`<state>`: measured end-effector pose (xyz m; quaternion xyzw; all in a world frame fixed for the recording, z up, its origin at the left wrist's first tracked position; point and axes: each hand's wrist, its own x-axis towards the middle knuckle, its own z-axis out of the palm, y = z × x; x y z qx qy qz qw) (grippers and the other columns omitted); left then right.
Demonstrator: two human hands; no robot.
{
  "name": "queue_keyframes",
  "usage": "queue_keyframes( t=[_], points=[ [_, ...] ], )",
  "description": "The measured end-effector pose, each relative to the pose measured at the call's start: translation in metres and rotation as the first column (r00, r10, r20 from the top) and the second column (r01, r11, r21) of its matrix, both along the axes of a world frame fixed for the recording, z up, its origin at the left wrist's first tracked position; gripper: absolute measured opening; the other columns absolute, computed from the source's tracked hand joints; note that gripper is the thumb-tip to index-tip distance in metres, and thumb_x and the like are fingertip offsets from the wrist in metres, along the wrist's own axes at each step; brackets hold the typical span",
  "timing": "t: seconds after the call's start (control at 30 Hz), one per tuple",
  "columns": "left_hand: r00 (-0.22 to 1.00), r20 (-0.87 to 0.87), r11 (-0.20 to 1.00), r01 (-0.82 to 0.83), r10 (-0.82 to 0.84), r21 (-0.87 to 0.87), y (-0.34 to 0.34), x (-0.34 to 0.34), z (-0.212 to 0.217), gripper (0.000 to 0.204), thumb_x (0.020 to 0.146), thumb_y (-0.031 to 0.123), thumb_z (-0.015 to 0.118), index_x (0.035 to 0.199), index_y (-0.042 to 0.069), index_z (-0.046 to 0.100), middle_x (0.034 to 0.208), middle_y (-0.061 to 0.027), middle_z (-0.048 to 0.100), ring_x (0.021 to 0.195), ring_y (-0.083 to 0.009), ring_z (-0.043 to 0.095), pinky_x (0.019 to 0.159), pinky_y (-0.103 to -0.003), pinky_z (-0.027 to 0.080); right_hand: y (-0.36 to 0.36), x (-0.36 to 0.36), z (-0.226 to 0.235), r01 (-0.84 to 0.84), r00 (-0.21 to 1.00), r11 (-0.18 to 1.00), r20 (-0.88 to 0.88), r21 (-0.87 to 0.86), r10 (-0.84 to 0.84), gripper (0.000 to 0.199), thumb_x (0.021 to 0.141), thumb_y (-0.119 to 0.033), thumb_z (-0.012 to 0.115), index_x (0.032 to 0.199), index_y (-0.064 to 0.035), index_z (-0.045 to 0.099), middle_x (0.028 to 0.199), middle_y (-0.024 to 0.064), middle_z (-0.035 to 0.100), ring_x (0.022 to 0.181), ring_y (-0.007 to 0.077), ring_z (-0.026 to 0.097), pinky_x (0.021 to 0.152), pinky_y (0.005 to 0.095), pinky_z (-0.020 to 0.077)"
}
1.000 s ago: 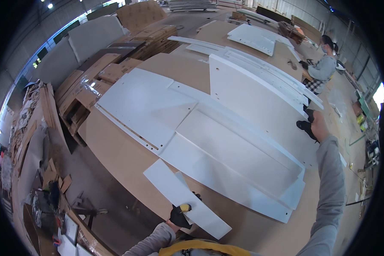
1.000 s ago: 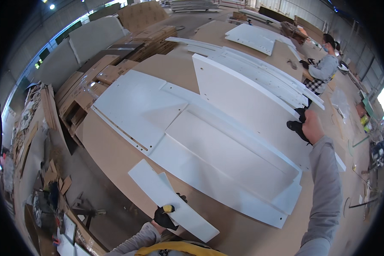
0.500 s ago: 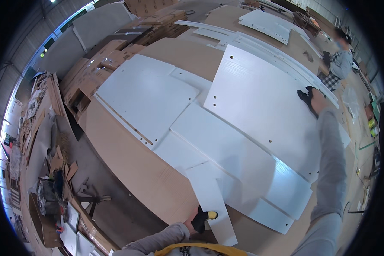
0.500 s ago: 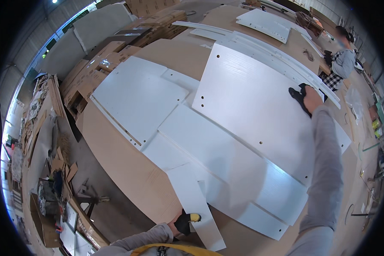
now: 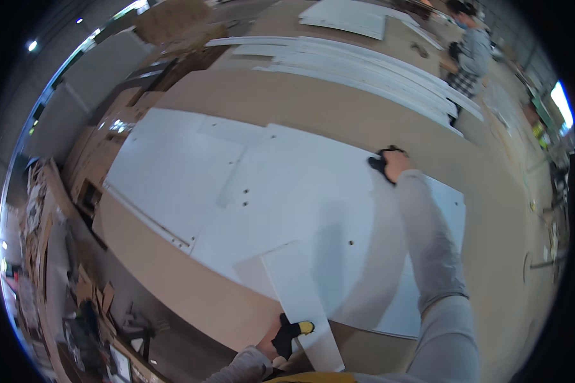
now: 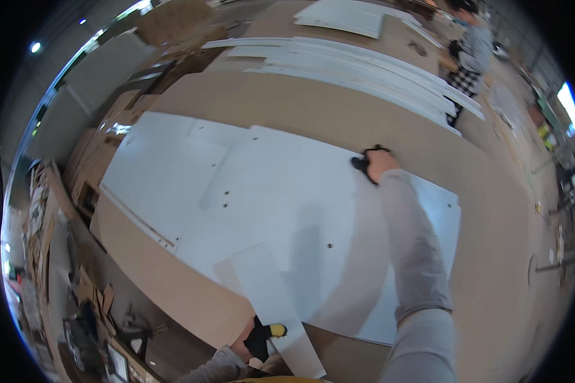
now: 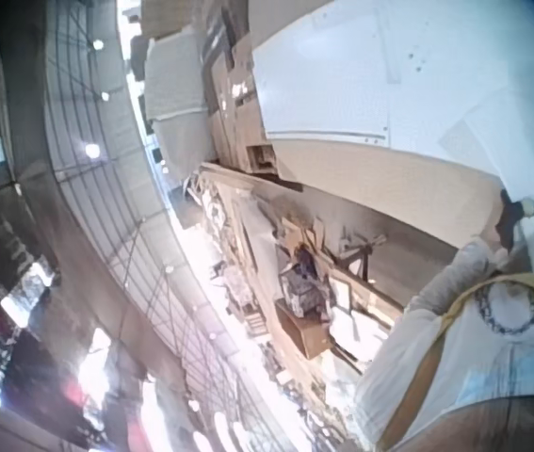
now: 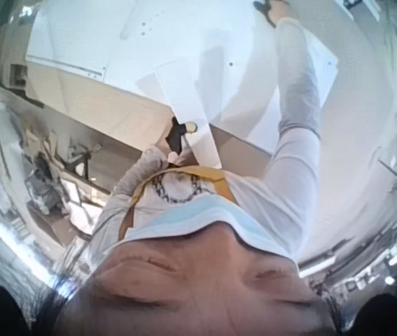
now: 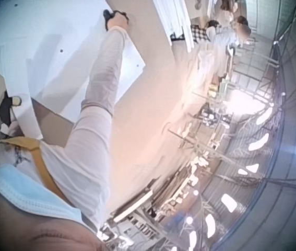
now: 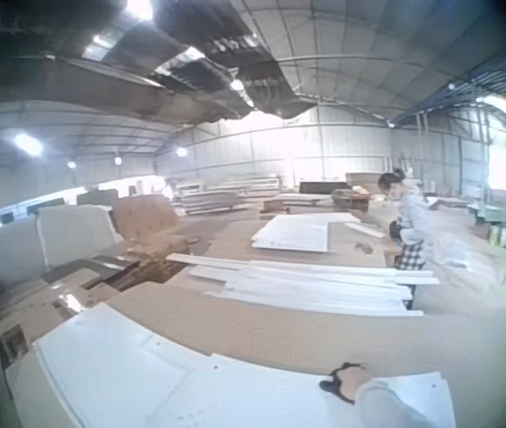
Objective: The person assembles white and brown flat-pack furniture panels on a large workbench. They align pre-drilled holes, insert small wooden dowels, and fit side panels into place. The person handles multiple panel types and repeatedly adjusts alignment to complete the assembly.
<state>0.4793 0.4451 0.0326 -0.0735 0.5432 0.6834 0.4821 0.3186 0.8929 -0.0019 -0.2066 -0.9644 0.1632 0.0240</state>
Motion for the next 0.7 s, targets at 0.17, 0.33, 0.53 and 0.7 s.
queue_keyframes(
  t=[0.17,0.33,0.53,0.7],
  points=[
    [0.998,0.021,0.998,-0.064,0.063,0.008,0.004,0.006,0.009,0.035,0.085,0.008,0.061,0.117,-0.004,0.053,0.106,-0.0129,0.062,0.096,-0.0192,0.059,0.080,-0.031,0.048,-0.016,0.019,-0.033,0.113,0.992,0.978,-0.079,0.177,-0.100,0.043,0.085,-0.047,0.052,0.090,-0.0065,0.067,0.091,0.0168,0.067,0.091,0.0333,0.063,0.080,0.0455,0.0472],
    [0.927,0.274,0.961,-0.275,0.257,0.031,-0.011,0.011,-0.040,0.041,0.088,0.004,0.053,0.128,-0.002,0.041,0.119,-0.0142,0.054,0.102,-0.0228,0.058,0.087,-0.036,0.050,-0.017,0.019,-0.028,0.122,0.992,0.975,-0.049,0.186,-0.114,0.026,0.084,-0.028,0.053,0.093,-0.0085,0.067,0.096,0.0148,0.067,0.096,0.0307,0.062,0.086,0.0443,0.0444],
    [0.932,0.278,0.972,-0.233,0.232,-0.033,-0.012,0.009,-0.057,0.041,0.089,0.006,0.053,0.128,-0.001,0.042,0.119,-0.0142,0.054,0.103,-0.0237,0.057,0.088,-0.037,0.050,-0.009,0.039,-0.033,0.121,0.986,0.985,-0.133,0.125,-0.105,0.024,0.086,-0.020,0.049,0.102,-0.0091,0.063,0.103,0.0124,0.065,0.106,0.0293,0.057,0.096,0.0407,0.0395],
    [0.933,0.281,0.975,-0.214,0.223,-0.064,-0.018,0.005,-0.065,0.040,0.089,0.008,0.052,0.128,0.000,0.043,0.119,-0.0143,0.054,0.104,-0.0245,0.057,0.089,-0.038,0.049,0.006,0.049,-0.032,0.038,0.999,0.992,-0.028,0.122,-0.035,0.021,0.084,-0.017,0.051,0.100,-0.0098,0.063,0.104,0.0101,0.064,0.107,0.0272,0.056,0.097,0.0405,0.0387]
  ],
)
